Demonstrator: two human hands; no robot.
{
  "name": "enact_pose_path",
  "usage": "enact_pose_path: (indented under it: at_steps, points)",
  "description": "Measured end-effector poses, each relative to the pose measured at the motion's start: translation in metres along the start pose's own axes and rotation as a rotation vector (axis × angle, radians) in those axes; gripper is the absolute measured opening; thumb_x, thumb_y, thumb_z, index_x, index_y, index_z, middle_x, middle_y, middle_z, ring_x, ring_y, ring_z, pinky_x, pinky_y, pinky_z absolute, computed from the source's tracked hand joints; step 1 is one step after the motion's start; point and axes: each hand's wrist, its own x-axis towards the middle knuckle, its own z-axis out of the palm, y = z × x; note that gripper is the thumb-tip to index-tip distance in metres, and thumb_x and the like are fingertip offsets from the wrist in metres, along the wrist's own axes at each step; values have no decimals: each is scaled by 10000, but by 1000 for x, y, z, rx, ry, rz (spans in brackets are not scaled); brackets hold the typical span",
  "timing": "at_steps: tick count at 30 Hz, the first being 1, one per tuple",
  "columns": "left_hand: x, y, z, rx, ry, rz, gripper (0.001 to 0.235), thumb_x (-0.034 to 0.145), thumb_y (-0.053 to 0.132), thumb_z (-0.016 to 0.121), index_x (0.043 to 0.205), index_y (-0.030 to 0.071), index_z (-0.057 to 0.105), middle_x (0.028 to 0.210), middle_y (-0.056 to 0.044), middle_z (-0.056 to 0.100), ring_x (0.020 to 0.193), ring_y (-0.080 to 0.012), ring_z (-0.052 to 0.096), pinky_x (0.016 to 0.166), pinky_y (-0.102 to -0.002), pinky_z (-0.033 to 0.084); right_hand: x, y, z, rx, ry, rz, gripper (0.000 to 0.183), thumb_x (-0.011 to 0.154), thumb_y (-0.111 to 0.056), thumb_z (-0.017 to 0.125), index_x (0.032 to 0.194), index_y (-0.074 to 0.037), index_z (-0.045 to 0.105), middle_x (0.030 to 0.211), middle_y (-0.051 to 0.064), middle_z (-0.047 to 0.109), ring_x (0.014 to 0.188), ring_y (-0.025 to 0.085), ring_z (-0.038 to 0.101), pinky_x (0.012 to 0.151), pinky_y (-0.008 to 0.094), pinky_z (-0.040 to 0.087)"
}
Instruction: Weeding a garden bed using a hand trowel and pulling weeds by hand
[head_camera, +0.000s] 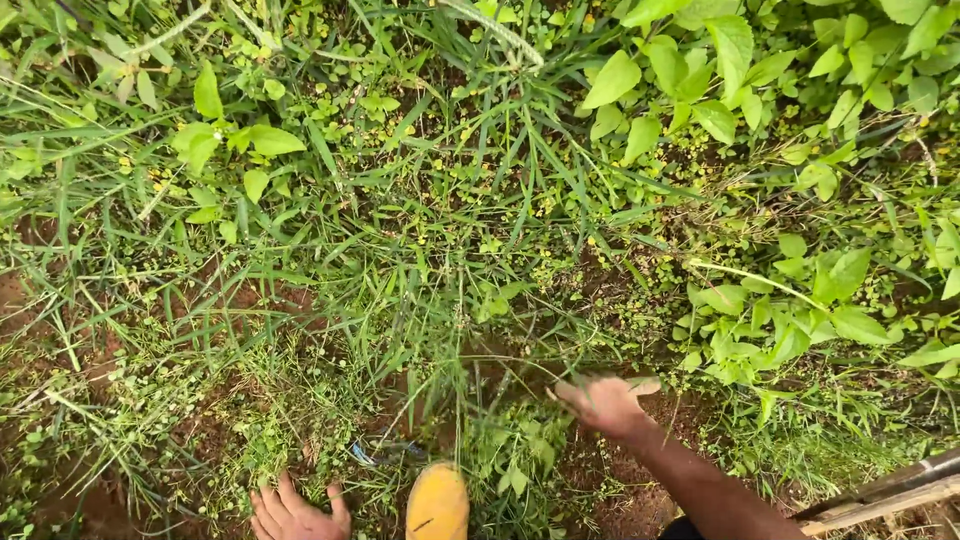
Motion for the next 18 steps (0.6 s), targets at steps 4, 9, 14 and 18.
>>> enact_pose_path:
  at_steps: [4,9,14,18]
  points:
    - [0,-2,-9,127,-85,6,823,905,637,443,1477,62,586,1521,-235,616,1507,-398,501,1215,-532,395,17,47,8,-795,94,78,334,1062,-227,493,1393,-186,483,968,-5,577,641,129,621,477,300,500]
    - [-1,-8,10,-8,-49,-6,953,957,742,271,1494,14,573,1496,-324,600,1493,-492,480,1213,-603,358,-20,21,-13,873,232,451,434,1060,-409,536,820,-55,608,706,88,582,495,146,503,371,214,412]
    - [-8,-9,3,60,-204,-47,808,891,545,542,1529,51,507,1586,-278,537,1565,-434,400,1257,-581,307,-15,37,-26,-340,118,269,453,1070,-200,472,1497,-315,372,723,12,716,487,155,627,398,294,571]
    - [-3,-6,8,43,-91,9,824,982,641,373,1495,25,566,1542,-291,583,1540,-452,452,1220,-589,358,4,69,1,136,-16,583,493,1136,-363,299,876,-106,630,748,-5,566,548,90,509,439,208,496]
